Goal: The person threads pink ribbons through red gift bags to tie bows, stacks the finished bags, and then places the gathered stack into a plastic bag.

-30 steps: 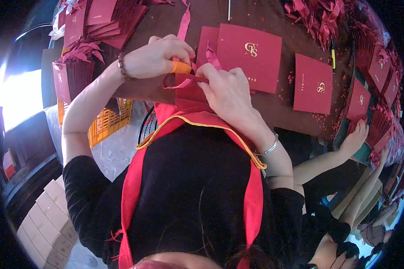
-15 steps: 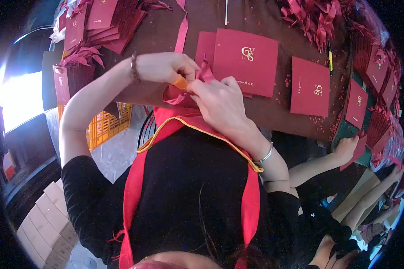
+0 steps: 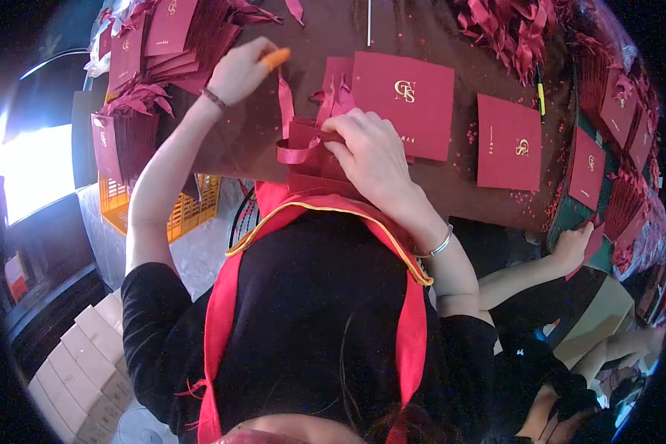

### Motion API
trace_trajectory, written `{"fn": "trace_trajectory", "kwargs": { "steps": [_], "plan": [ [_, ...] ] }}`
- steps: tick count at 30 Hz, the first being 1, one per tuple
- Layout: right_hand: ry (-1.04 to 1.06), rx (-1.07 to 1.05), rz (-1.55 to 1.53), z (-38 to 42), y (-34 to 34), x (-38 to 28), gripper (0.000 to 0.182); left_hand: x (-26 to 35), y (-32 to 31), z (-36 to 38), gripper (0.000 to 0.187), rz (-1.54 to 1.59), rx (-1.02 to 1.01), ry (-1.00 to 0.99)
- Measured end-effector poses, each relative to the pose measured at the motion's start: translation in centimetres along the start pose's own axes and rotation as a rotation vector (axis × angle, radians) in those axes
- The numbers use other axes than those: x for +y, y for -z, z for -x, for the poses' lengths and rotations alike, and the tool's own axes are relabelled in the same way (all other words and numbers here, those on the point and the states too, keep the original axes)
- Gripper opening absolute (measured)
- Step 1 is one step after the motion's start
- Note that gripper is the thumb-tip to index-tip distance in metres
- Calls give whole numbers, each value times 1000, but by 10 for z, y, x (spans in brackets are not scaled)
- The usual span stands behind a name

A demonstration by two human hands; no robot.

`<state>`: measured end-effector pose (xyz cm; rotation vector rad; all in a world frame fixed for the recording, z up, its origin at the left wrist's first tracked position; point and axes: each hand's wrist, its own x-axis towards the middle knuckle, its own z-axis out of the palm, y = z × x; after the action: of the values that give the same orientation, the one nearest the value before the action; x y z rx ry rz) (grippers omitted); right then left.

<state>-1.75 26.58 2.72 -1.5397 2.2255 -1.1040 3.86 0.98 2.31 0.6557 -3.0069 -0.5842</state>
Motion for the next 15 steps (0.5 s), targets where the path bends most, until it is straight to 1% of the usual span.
{"fn": "trace_trajectory", "kwargs": {
  "steps": [2,3,4,6,7,8,9,10,11,12,14,15],
  "plan": [
    [20,38,18,0,-4,4,21,12,-8,14,39,-312,8,37],
    [42,72,34,0,-6,5,22,13,-14,17,36,-333,69,32],
    [42,67,32,1,-6,4,22,8,-21,17,36,-332,67,36],
    [62,82,221,2,-3,2,26,-2,-34,14,32,-190,231,-25],
    [61,83,226,4,0,0,26,-2,-37,16,25,-151,239,-38],
    [46,91,261,6,3,-2,27,-5,-39,17,25,-147,241,-40],
    [32,99,295,10,5,-3,28,-8,-39,20,23,-104,257,-106],
    [-12,76,319,15,7,-1,32,-10,-39,21,20,-63,272,-171],
    [-37,77,321,19,9,2,34,-10,-39,26,15,-60,255,-148],
    [-64,77,322,23,10,5,36,-11,-41,28,15,-59,253,-147],
    [-95,82,339,30,11,7,37,-17,-46,33,12,-63,368,-156],
    [-111,105,332,32,12,8,37,-16,-40,34,11,173,280,-23]
  ]
}}
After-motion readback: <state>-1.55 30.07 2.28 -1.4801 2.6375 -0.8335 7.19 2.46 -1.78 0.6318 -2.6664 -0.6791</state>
